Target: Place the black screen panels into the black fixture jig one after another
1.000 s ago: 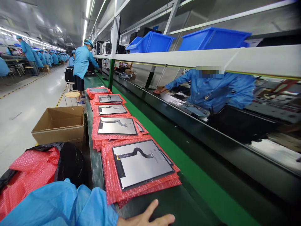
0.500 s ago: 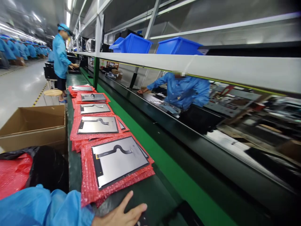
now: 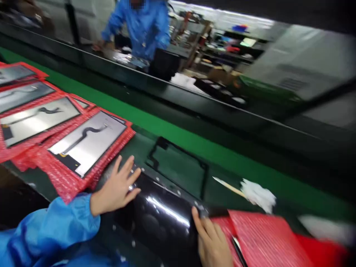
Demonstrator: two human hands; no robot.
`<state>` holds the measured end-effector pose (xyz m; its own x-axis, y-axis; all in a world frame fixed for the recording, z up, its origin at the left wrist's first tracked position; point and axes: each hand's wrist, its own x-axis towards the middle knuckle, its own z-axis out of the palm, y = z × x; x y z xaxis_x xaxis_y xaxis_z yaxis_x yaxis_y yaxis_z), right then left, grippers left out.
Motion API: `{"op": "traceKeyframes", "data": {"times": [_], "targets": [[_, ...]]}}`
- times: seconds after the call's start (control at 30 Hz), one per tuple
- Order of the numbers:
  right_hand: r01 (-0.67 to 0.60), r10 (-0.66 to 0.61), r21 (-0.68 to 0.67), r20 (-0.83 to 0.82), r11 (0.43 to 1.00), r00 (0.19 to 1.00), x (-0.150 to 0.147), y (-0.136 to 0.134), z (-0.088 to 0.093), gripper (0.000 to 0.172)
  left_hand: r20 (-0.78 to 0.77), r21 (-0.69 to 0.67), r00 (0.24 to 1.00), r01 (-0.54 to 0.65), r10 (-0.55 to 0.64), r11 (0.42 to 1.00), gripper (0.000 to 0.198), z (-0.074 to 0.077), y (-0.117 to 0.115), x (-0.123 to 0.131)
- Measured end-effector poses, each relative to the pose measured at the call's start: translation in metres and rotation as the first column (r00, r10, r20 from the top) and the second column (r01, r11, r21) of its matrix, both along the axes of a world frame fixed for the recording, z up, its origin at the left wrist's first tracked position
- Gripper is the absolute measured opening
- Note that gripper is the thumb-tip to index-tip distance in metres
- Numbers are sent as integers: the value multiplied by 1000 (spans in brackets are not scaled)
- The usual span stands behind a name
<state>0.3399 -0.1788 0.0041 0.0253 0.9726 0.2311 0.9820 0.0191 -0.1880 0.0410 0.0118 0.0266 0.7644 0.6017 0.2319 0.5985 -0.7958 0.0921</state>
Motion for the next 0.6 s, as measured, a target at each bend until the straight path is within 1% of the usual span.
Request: {"op": "traceKeyframes", "data": {"times": [0.07,0.13,0.2,0.23,0.3,0.33,0.4,0.5,0.6], "targets": [[15,-16,-26,-13,1000,1000,-15,-18,-1,60,-17,35,999,39,-38,999,56,-3,0,-4],[36,-38,-41,-58,999,998,-24,-25,3,52,-30,61,997,71,-70,996,54,-6,-1,-11],[20,-30,-52,-203,998,979,-26,-24,11,47,-9,79,997,83,-82,993,52,-9,-2,-19],[22,-35,-51,-288,998,957,-23,-21,16,46,12,84,996,86,-87,993,51,-11,-3,-21],[83,-92,-40,-403,996,911,-11,-11,27,43,51,88,994,89,-94,992,51,-14,-2,-23],[131,-137,-42,-412,990,901,-3,-4,31,42,61,85,994,88,-94,992,52,-16,-1,-22],[194,-223,-114,-366,974,904,15,13,37,41,62,78,994,88,-93,993,55,-16,3,-18],[195,-282,-290,-296,937,913,33,34,40,36,46,81,994,91,-95,992,57,-14,6,-14],[183,-303,-366,-304,913,903,38,41,38,29,49,94,991,121,-126,988,55,-10,6,-17]]}}
